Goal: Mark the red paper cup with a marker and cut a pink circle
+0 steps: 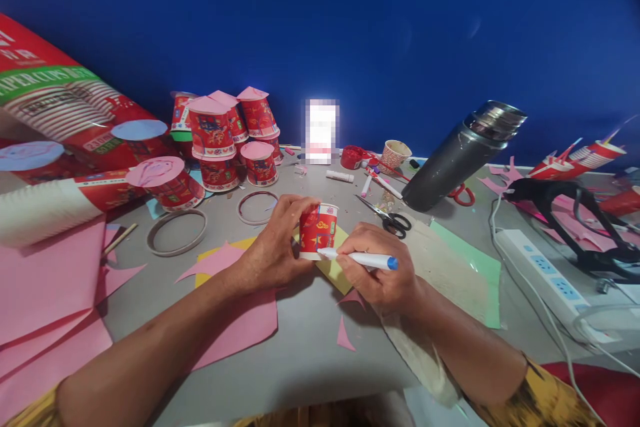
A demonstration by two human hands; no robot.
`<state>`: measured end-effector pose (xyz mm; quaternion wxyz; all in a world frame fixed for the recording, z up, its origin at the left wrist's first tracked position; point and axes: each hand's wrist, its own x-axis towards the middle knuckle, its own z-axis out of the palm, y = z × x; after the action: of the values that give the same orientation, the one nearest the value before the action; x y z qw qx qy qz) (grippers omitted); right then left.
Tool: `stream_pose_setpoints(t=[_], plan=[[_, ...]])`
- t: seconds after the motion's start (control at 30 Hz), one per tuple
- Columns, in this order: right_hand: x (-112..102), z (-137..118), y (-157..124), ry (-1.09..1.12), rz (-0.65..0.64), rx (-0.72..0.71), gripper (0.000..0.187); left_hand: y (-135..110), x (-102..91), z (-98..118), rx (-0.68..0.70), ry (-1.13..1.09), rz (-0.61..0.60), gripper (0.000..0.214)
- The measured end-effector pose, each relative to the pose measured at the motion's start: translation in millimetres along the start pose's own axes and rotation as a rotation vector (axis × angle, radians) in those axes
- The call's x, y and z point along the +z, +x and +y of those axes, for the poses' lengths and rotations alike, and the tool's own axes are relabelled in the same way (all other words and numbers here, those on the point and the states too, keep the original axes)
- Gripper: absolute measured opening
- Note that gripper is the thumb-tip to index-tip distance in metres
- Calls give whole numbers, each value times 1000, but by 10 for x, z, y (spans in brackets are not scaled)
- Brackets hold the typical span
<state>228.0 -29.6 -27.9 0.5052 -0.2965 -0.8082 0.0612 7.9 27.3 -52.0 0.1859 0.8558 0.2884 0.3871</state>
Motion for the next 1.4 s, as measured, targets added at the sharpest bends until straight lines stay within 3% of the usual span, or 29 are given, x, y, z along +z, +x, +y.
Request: stream_pose_setpoints(t=[0.5, 1.4], plan=[[-43, 30, -4, -58, 94, 52, 14, -3, -21, -42, -85, -13, 32, 81], [-13, 47, -19, -55, 83, 25, 12, 17, -24, 4, -76, 2, 15, 73]])
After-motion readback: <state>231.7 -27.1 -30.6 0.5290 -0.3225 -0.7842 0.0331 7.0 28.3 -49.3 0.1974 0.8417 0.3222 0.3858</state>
